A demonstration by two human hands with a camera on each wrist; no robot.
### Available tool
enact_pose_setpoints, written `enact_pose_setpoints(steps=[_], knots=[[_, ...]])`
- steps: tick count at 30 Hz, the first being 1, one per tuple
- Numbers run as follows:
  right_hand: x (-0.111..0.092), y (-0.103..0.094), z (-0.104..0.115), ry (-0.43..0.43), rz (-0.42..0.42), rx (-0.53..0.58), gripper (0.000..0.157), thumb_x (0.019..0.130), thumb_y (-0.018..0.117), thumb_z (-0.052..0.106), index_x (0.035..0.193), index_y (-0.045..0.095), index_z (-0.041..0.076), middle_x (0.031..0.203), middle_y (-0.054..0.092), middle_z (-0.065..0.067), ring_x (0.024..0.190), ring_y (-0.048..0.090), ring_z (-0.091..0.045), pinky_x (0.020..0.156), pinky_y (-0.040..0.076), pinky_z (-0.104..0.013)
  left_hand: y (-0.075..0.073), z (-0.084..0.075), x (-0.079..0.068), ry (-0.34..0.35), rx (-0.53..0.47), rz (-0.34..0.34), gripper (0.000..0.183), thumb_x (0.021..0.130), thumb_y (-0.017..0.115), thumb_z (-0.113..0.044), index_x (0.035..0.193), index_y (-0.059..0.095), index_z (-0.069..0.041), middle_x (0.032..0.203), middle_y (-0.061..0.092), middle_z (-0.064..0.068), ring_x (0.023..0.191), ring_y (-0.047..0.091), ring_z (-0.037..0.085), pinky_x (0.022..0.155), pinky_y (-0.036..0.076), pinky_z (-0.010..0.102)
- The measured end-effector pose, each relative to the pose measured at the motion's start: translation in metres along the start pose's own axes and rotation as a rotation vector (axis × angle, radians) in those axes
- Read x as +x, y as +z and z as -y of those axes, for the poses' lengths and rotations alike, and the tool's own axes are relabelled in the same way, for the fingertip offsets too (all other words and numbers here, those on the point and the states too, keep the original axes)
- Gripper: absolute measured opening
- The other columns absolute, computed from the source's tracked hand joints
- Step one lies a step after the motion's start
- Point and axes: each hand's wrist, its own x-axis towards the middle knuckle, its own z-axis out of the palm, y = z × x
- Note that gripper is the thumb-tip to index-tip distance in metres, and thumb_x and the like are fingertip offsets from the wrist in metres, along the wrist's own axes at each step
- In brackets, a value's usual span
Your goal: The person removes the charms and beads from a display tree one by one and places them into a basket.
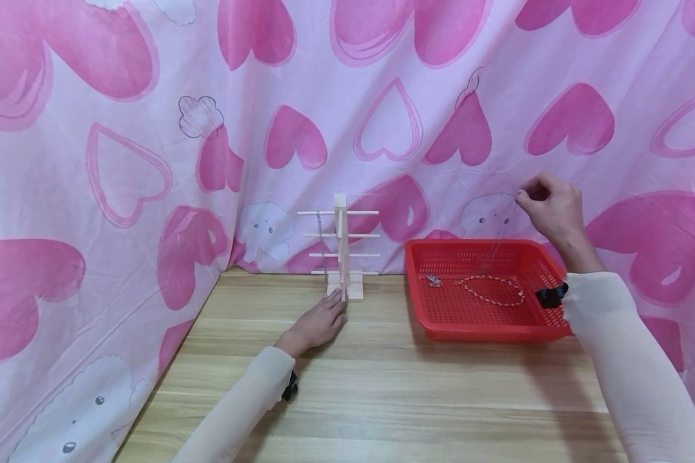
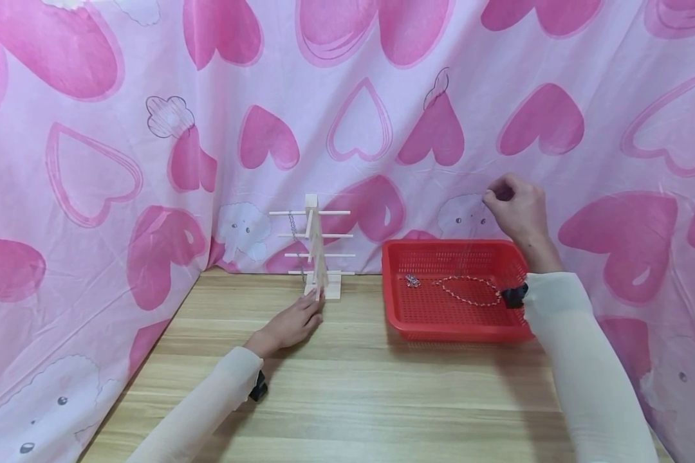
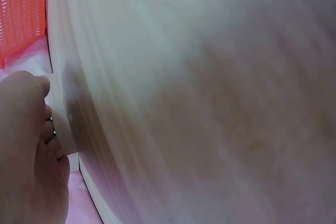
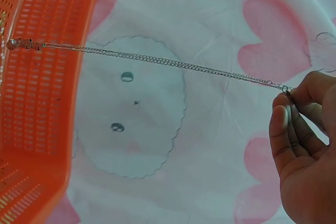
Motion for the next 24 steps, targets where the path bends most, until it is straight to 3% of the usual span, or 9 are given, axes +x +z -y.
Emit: enact_pose_setpoints(steps=[6,15,24], knots=[[0.002,0.002,-0.014,0.009,-0.019,-0.047,0.023,0.101,0.067,0.022,0.11,0.074,0.002,0.086,0.06,0.014,0.077,0.05,-0.001,0.063,0.039,-0.005,-0.001,-0.001,-0.001,0.02,0.015,-0.006,0.057,0.117,0.037,-0.033,0.164,0.038,-0.001,0.176,0.025,0.017,0.165,0.024,0.032,0.137,0.024,0.046],[0.003,0.002,-0.032,0.078,0.039,-0.081,0.026,0.104,0.063,0.027,0.115,0.072,0.005,0.104,0.066,-0.016,0.083,0.052,-0.013,0.06,0.04,-0.006,-0.001,-0.001,-0.001,0.024,0.02,-0.009,0.058,0.117,0.034,-0.036,0.163,0.04,0.0,0.175,0.027,0.017,0.165,0.024,0.031,0.137,0.023,0.045],[-0.001,0.003,-0.046,0.133,0.088,-0.072,0.031,0.106,0.06,0.029,0.121,0.068,0.003,0.109,0.064,-0.018,0.09,0.052,-0.021,0.061,0.041,-0.006,-0.001,-0.001,-0.001,0.023,0.01,-0.015,0.058,0.117,0.035,-0.036,0.161,0.043,0.001,0.174,0.029,0.018,0.165,0.024,0.032,0.137,0.023,0.046]])
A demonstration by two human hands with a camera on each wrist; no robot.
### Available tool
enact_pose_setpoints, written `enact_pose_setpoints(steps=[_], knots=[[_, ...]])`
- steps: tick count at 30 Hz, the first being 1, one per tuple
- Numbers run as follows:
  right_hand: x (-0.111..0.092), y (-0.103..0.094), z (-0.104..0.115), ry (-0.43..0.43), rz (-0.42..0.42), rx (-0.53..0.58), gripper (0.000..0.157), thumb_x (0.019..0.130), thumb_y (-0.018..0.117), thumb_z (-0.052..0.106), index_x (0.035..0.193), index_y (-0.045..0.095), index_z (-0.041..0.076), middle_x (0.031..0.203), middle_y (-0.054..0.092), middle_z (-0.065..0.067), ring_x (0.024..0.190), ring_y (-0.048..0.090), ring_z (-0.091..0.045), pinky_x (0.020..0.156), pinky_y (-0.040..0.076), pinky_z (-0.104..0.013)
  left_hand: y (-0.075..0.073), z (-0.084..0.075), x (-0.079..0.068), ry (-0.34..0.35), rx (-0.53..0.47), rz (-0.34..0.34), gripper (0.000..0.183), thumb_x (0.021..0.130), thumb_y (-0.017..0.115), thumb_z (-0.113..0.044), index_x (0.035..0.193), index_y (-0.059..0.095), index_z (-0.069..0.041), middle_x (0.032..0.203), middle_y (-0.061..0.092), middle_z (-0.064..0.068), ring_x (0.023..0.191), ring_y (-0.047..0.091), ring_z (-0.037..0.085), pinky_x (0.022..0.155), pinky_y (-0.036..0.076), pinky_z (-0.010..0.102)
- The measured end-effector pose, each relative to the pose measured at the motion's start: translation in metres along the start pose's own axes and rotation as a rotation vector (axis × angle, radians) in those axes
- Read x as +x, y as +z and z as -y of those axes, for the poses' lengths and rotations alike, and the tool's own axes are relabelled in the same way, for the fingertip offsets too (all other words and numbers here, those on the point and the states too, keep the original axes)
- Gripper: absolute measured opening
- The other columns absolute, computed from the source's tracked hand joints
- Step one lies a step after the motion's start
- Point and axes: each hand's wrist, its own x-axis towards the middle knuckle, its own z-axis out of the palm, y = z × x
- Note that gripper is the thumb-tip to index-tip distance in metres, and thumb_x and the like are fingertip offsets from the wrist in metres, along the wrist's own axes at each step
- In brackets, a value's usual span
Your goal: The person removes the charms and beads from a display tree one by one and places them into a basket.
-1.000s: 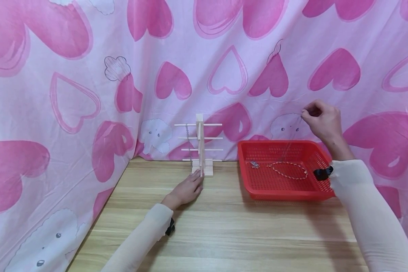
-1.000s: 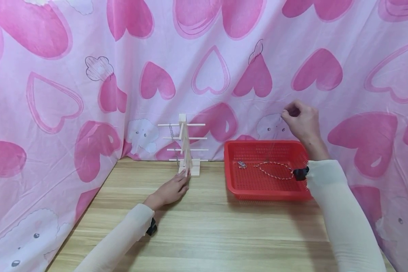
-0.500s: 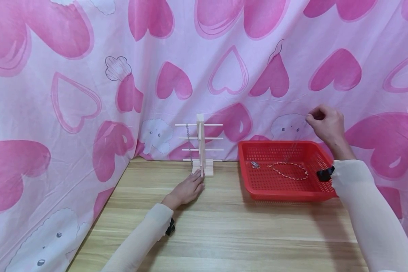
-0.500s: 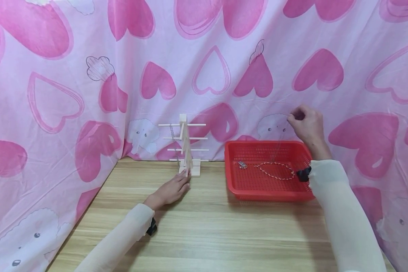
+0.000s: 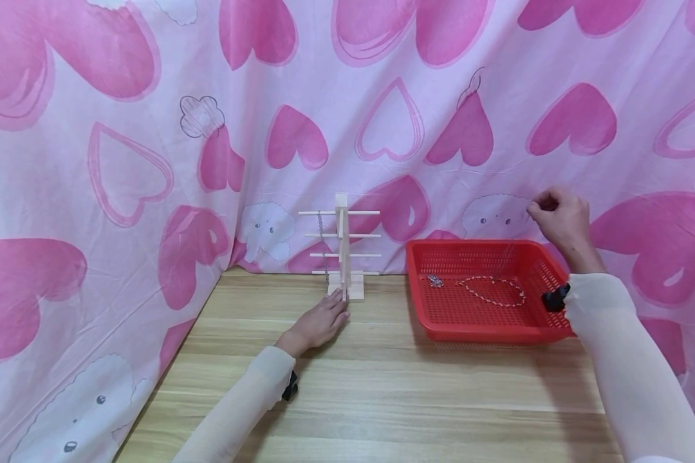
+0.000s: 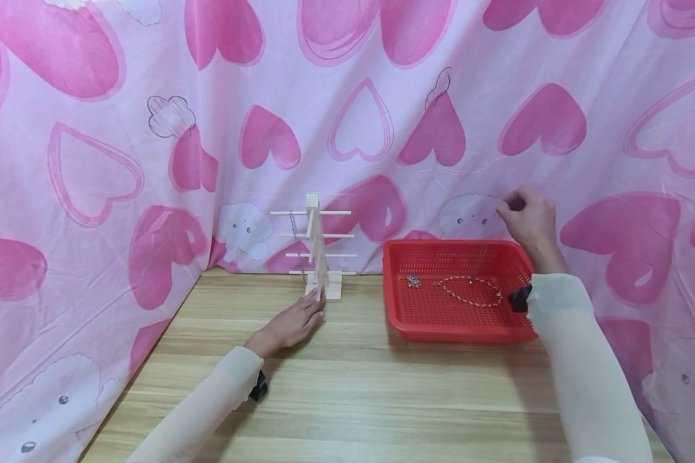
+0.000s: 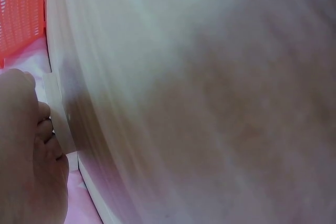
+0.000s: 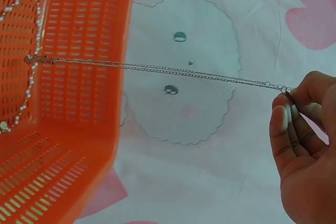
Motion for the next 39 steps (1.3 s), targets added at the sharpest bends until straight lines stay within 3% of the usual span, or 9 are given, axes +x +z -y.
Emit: enact_pose_setpoints(steps=[7,20,33,37,39], knots=[[-0.004,0.004,-0.015,0.042,0.045,0.003,0.034,0.107,0.059,0.032,0.124,0.066,0.004,0.115,0.063,-0.019,0.095,0.054,-0.026,0.061,0.044,-0.006,0.001,0.0,0.0,-0.003,0.009,0.006,0.058,0.117,0.033,-0.036,0.162,0.042,0.0,0.175,0.028,0.017,0.165,0.023,0.033,0.137,0.023,0.047],[-0.008,0.019,-0.031,0.035,0.1,-0.034,0.029,0.108,0.058,0.028,0.119,0.067,0.002,0.112,0.066,-0.023,0.096,0.057,-0.03,0.06,0.043,-0.008,0.0,0.001,0.001,-0.011,0.03,0.018,0.059,0.118,0.031,-0.038,0.163,0.039,-0.001,0.176,0.026,0.017,0.165,0.023,0.031,0.137,0.023,0.044],[-0.008,0.033,-0.041,0.046,0.199,-0.068,0.03,0.106,0.059,0.022,0.119,0.065,-0.004,0.113,0.066,-0.03,0.096,0.058,-0.035,0.068,0.047,-0.023,0.004,0.003,0.002,-0.001,0.025,0.005,0.059,0.117,0.033,-0.037,0.162,0.041,-0.001,0.175,0.028,0.017,0.165,0.024,0.031,0.137,0.024,0.045],[-0.012,0.034,-0.043,0.106,0.274,-0.041,0.036,0.109,0.056,0.025,0.129,0.062,-0.004,0.121,0.063,-0.031,0.103,0.059,-0.041,0.081,0.063,-0.041,0.005,0.004,0.002,-0.004,0.013,0.001,0.058,0.117,0.033,-0.037,0.162,0.041,-0.001,0.175,0.028,0.016,0.165,0.024,0.031,0.137,0.023,0.045],[-0.015,0.035,-0.044,0.138,0.309,-0.03,0.039,0.11,0.056,0.026,0.135,0.059,-0.004,0.125,0.061,-0.031,0.107,0.059,-0.043,0.092,0.064,-0.055,0.005,0.004,0.002,-0.003,0.012,0.0,0.058,0.117,0.033,-0.037,0.162,0.041,-0.001,0.175,0.028,0.016,0.165,0.024,0.031,0.137,0.023,0.045]])
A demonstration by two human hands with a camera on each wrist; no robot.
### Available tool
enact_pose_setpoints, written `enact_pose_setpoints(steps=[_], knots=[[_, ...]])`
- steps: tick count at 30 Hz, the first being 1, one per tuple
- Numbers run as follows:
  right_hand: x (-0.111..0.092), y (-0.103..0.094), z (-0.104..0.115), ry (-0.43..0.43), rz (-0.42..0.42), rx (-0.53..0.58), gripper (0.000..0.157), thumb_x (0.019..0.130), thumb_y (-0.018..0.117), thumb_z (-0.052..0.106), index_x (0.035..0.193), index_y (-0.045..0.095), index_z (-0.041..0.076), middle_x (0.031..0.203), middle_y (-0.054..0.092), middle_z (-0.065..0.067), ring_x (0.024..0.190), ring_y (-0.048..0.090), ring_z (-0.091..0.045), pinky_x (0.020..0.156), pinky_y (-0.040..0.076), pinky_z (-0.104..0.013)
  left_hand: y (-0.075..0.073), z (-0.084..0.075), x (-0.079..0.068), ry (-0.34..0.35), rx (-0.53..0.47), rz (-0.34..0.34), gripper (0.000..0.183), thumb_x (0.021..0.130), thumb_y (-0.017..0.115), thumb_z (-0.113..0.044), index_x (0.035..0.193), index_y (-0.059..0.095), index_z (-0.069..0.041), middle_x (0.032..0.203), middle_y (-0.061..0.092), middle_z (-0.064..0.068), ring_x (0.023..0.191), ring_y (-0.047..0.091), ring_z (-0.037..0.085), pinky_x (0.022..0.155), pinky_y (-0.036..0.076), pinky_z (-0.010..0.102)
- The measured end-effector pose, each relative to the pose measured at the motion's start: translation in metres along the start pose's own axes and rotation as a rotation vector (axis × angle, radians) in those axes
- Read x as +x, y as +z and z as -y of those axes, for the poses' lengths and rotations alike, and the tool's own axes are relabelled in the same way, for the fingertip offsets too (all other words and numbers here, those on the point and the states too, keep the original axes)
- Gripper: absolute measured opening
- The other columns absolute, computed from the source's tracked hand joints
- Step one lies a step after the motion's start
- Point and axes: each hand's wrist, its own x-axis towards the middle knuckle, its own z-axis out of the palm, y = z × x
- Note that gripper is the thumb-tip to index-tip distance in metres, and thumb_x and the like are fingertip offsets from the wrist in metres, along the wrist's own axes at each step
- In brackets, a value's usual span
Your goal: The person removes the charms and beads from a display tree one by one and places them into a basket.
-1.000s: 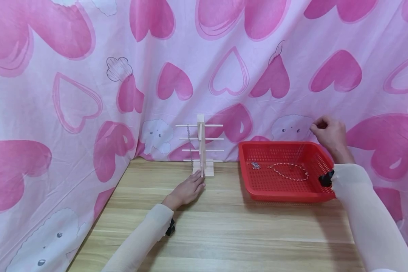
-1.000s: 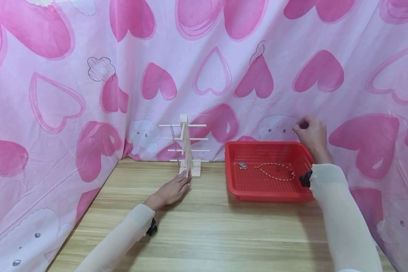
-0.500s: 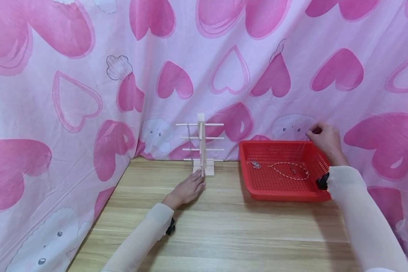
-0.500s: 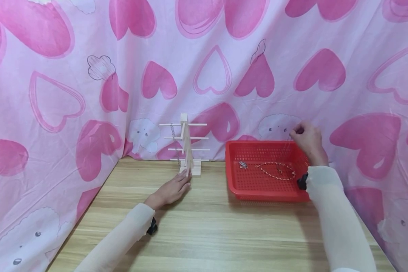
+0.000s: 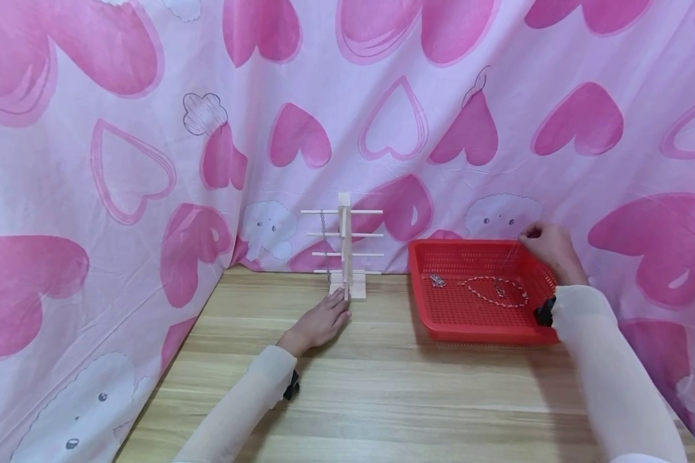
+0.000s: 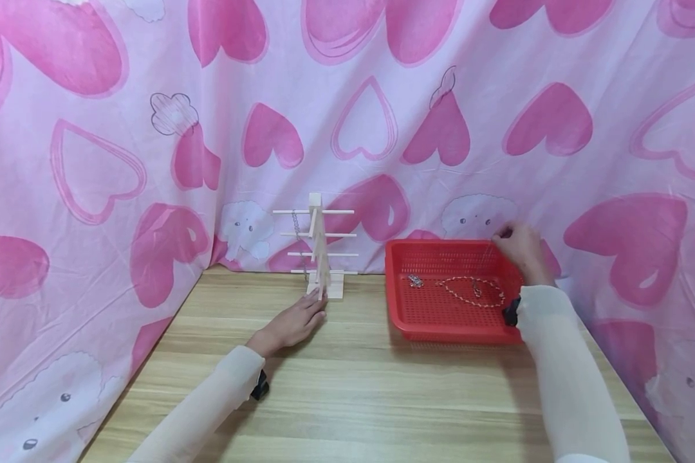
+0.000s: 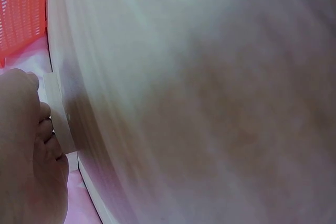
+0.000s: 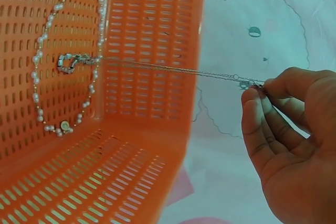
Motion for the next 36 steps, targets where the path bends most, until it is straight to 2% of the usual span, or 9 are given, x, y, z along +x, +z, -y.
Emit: enact_pose_setpoints(steps=[2,5,10,15,23,26,32,36], knots=[[-0.001,0.001,-0.002,0.018,0.027,0.007,0.042,0.11,0.056,0.027,0.139,0.057,-0.003,0.128,0.06,-0.031,0.109,0.059,-0.045,0.1,0.06,-0.063,0.0,0.0,0.0,0.0,0.005,0.003,0.058,0.117,0.033,-0.036,0.163,0.041,-0.001,0.175,0.028,0.016,0.165,0.024,0.031,0.137,0.023,0.045],[-0.002,0.003,-0.006,0.032,0.054,0.002,0.044,0.108,0.061,0.027,0.14,0.056,-0.003,0.128,0.06,-0.03,0.109,0.058,-0.045,0.1,0.059,-0.066,-0.001,-0.001,0.0,-0.003,0.003,0.002,0.057,0.117,0.033,-0.036,0.163,0.041,-0.002,0.175,0.028,0.016,0.165,0.024,0.031,0.137,0.023,0.044],[0.0,0.006,-0.014,0.018,0.09,-0.037,0.039,0.105,0.065,0.022,0.134,0.059,-0.004,0.126,0.061,-0.032,0.107,0.058,-0.045,0.097,0.061,-0.062,-0.001,-0.001,0.0,-0.001,-0.005,-0.004,0.057,0.117,0.035,-0.035,0.163,0.041,-0.002,0.175,0.028,0.016,0.165,0.024,0.032,0.137,0.024,0.046],[0.002,0.009,-0.019,-0.003,0.137,-0.027,0.031,0.106,0.062,0.012,0.128,0.062,-0.009,0.123,0.062,-0.035,0.105,0.06,-0.046,0.098,0.062,-0.062,0.001,0.0,0.001,0.006,-0.028,-0.017,0.057,0.117,0.037,-0.034,0.162,0.041,-0.001,0.175,0.028,0.018,0.165,0.024,0.033,0.136,0.024,0.049],[0.005,0.012,-0.025,0.007,0.211,-0.068,0.031,0.104,0.062,0.009,0.126,0.064,-0.013,0.116,0.066,-0.034,0.1,0.063,-0.041,0.093,0.063,-0.057,0.001,0.0,0.001,-0.006,-0.016,-0.006,0.057,0.117,0.035,-0.035,0.163,0.041,-0.002,0.176,0.027,0.017,0.165,0.024,0.032,0.137,0.024,0.047],[0.005,0.012,-0.025,0.01,0.238,-0.084,0.032,0.103,0.062,0.009,0.125,0.064,-0.015,0.111,0.068,-0.033,0.097,0.064,-0.04,0.089,0.064,-0.052,0.0,-0.001,0.0,-0.006,-0.016,-0.004,0.057,0.117,0.035,-0.035,0.163,0.04,-0.002,0.176,0.026,0.017,0.165,0.023,0.032,0.137,0.024,0.048],[0.007,0.012,-0.023,0.025,0.275,-0.094,0.031,0.103,0.061,0.009,0.121,0.065,-0.017,0.1,0.07,-0.027,0.091,0.064,-0.035,0.072,0.059,-0.03,-0.003,-0.002,-0.001,0.0,-0.016,-0.003,0.058,0.117,0.035,-0.035,0.164,0.039,-0.002,0.175,0.025,0.017,0.165,0.023,0.033,0.136,0.023,0.049],[0.008,0.012,-0.024,0.031,0.292,-0.092,0.031,0.103,0.062,0.009,0.122,0.065,-0.016,0.099,0.07,-0.025,0.091,0.064,-0.033,0.073,0.059,-0.029,-0.003,-0.002,0.0,0.002,-0.015,-0.006,0.058,0.117,0.035,-0.035,0.164,0.038,-0.002,0.175,0.025,0.017,0.165,0.024,0.033,0.136,0.023,0.049]])
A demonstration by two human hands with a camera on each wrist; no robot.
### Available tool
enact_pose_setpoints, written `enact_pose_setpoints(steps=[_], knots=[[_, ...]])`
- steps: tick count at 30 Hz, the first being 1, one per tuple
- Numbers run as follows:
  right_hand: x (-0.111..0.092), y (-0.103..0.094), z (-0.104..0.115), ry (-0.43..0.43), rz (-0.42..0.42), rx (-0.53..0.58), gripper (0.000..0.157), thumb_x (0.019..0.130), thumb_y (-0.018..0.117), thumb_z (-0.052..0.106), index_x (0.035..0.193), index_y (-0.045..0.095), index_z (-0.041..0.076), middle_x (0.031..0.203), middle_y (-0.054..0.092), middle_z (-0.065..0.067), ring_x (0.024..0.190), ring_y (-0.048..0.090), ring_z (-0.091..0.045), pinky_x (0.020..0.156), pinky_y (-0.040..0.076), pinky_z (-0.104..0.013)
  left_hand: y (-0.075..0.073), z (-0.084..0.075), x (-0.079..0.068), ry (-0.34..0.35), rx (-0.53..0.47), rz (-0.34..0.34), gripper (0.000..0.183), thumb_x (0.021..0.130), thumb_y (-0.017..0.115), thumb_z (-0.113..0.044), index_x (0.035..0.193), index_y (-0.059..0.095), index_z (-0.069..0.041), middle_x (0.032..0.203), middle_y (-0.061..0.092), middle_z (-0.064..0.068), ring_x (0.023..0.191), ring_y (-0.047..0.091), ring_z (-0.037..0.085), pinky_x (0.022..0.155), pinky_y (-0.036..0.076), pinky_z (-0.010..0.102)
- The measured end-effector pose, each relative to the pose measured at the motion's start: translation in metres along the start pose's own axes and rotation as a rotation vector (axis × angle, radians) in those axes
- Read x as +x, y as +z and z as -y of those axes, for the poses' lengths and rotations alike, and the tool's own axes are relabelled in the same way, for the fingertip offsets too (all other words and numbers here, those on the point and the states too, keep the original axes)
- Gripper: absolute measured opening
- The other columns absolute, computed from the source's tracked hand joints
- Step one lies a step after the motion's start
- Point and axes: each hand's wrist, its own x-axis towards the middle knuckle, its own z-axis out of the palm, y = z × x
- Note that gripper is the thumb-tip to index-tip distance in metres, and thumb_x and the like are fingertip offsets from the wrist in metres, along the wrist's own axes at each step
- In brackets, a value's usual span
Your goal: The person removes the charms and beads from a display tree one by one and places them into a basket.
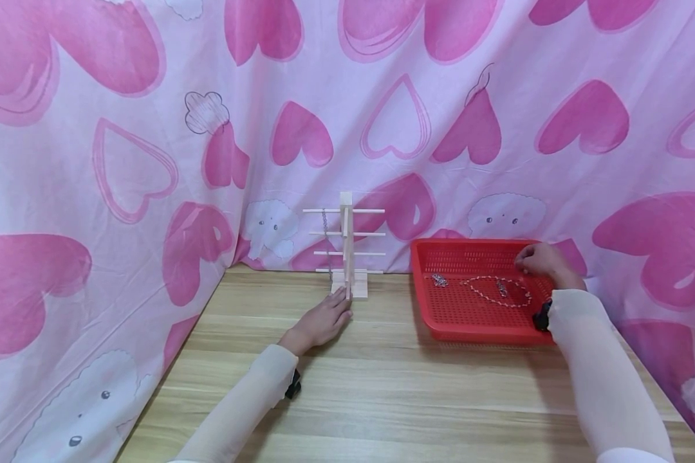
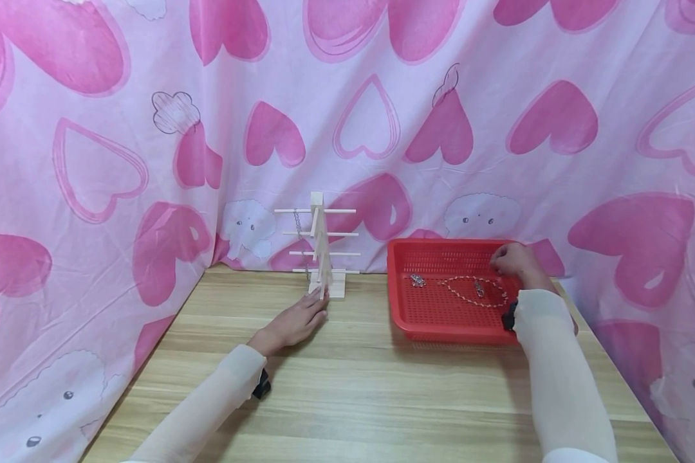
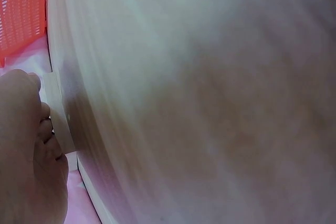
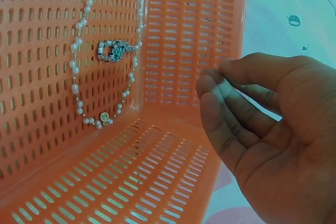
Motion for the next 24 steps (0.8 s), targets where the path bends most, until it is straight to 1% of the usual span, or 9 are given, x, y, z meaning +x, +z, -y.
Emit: enact_pose_setpoints(steps=[5,8,11,17,20,24], knots=[[0.002,0.001,-0.003,0.002,0.01,0.007,0.031,0.103,0.062,0.009,0.122,0.066,-0.015,0.099,0.07,-0.024,0.091,0.064,-0.032,0.079,0.064,-0.038,0.0,0.0,0.0,-0.005,0.002,0.009,0.058,0.117,0.034,-0.035,0.164,0.038,-0.002,0.176,0.025,0.016,0.165,0.023,0.032,0.137,0.023,0.049],[0.002,0.002,-0.003,0.001,0.007,0.014,0.031,0.103,0.062,0.009,0.122,0.065,-0.014,0.099,0.07,-0.024,0.09,0.064,-0.032,0.08,0.064,-0.039,-0.001,0.0,0.0,-0.005,-0.003,0.01,0.058,0.117,0.035,-0.035,0.164,0.038,-0.002,0.176,0.025,0.017,0.165,0.023,0.032,0.137,0.022,0.048],[0.001,0.003,-0.003,-0.001,0.001,0.021,0.033,0.103,0.062,0.01,0.125,0.065,-0.014,0.103,0.07,-0.025,0.092,0.065,-0.033,0.082,0.065,-0.04,0.0,0.0,0.0,-0.002,-0.006,0.007,0.058,0.117,0.035,-0.035,0.164,0.038,-0.002,0.176,0.025,0.017,0.165,0.023,0.032,0.137,0.022,0.048],[-0.004,0.004,0.004,-0.024,-0.028,0.022,0.036,0.104,0.062,0.012,0.13,0.064,-0.013,0.116,0.067,-0.031,0.099,0.063,-0.037,0.081,0.063,-0.034,0.001,0.001,0.0,0.002,0.001,0.002,0.058,0.117,0.035,-0.035,0.165,0.037,-0.002,0.176,0.025,0.017,0.165,0.023,0.032,0.137,0.023,0.048],[-0.005,0.004,0.012,-0.042,-0.034,0.012,0.036,0.105,0.062,0.014,0.13,0.064,-0.01,0.119,0.066,-0.03,0.102,0.063,-0.039,0.08,0.062,-0.032,0.0,0.001,-0.001,0.003,-0.01,0.004,0.058,0.117,0.035,-0.035,0.164,0.038,-0.002,0.176,0.025,0.017,0.165,0.023,0.033,0.137,0.023,0.048],[-0.003,0.007,0.026,-0.09,-0.047,-0.017,0.031,0.107,0.06,0.017,0.125,0.066,-0.008,0.112,0.066,-0.026,0.1,0.062,-0.037,0.078,0.058,-0.03,-0.001,0.0,-0.002,0.0,-0.021,0.003,0.058,0.117,0.036,-0.034,0.165,0.037,-0.002,0.176,0.025,0.017,0.165,0.023,0.033,0.137,0.023,0.048]])
